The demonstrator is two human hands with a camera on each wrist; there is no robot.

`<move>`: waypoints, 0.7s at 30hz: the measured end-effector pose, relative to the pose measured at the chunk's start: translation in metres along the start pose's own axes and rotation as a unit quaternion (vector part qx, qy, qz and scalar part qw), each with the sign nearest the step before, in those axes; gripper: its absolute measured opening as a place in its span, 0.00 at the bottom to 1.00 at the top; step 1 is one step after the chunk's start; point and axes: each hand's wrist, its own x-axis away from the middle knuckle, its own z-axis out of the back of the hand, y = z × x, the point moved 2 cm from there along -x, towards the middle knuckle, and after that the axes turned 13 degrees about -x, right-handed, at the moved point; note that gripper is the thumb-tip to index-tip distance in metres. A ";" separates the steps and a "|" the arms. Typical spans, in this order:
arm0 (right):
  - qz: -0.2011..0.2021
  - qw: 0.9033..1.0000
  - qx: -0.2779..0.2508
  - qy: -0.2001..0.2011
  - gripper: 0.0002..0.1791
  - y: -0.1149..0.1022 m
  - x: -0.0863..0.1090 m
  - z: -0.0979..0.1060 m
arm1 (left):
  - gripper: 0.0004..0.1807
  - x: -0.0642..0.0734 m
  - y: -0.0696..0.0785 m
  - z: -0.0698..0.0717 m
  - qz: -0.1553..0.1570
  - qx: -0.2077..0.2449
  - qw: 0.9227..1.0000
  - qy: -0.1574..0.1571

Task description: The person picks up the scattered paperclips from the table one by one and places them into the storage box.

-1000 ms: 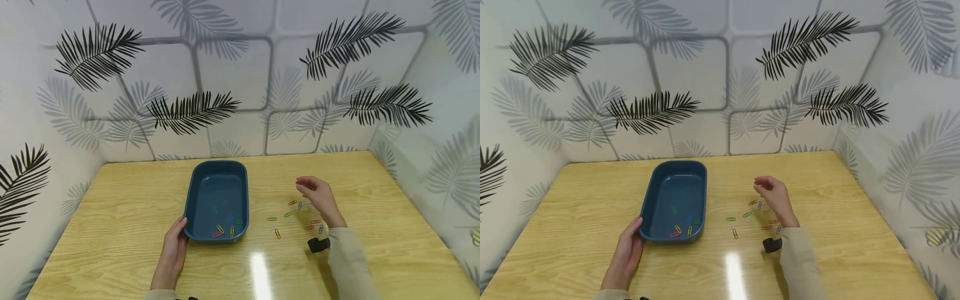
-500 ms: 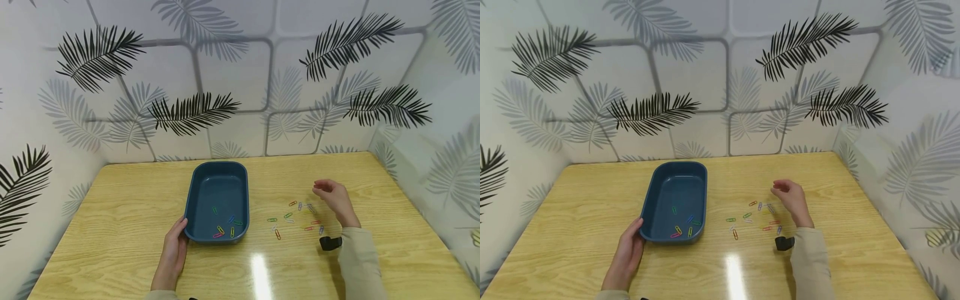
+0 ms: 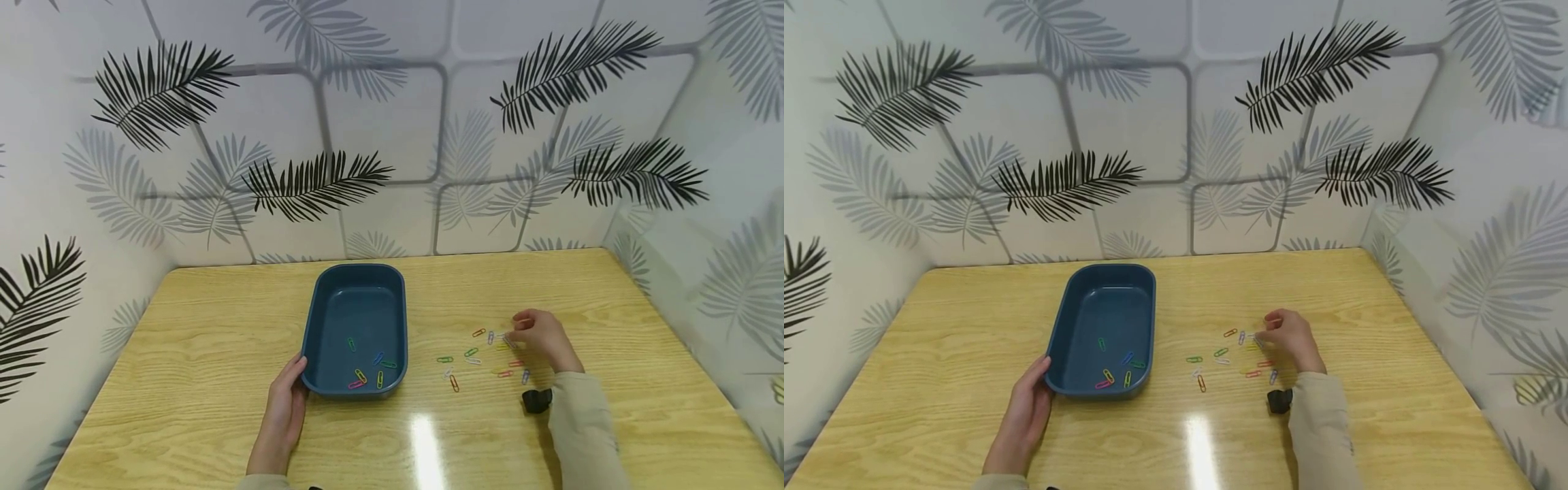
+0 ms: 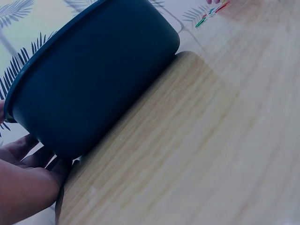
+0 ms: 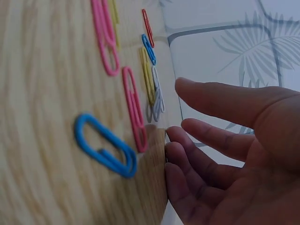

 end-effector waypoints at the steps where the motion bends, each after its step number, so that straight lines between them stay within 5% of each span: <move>1: 0.002 1.000 0.009 0.000 0.25 0.000 0.000 -0.001 | 0.31 0.000 0.000 0.000 0.001 0.000 1.000 0.001; 13: 0.046 0.996 0.075 -0.003 0.10 -0.001 0.002 -0.003 | 0.31 -0.002 -0.001 0.001 0.000 0.006 1.000 0.004; 21: 0.052 0.995 0.084 -0.009 0.10 -0.002 0.000 0.000 | 0.29 -0.001 0.000 0.000 0.004 0.008 1.000 0.006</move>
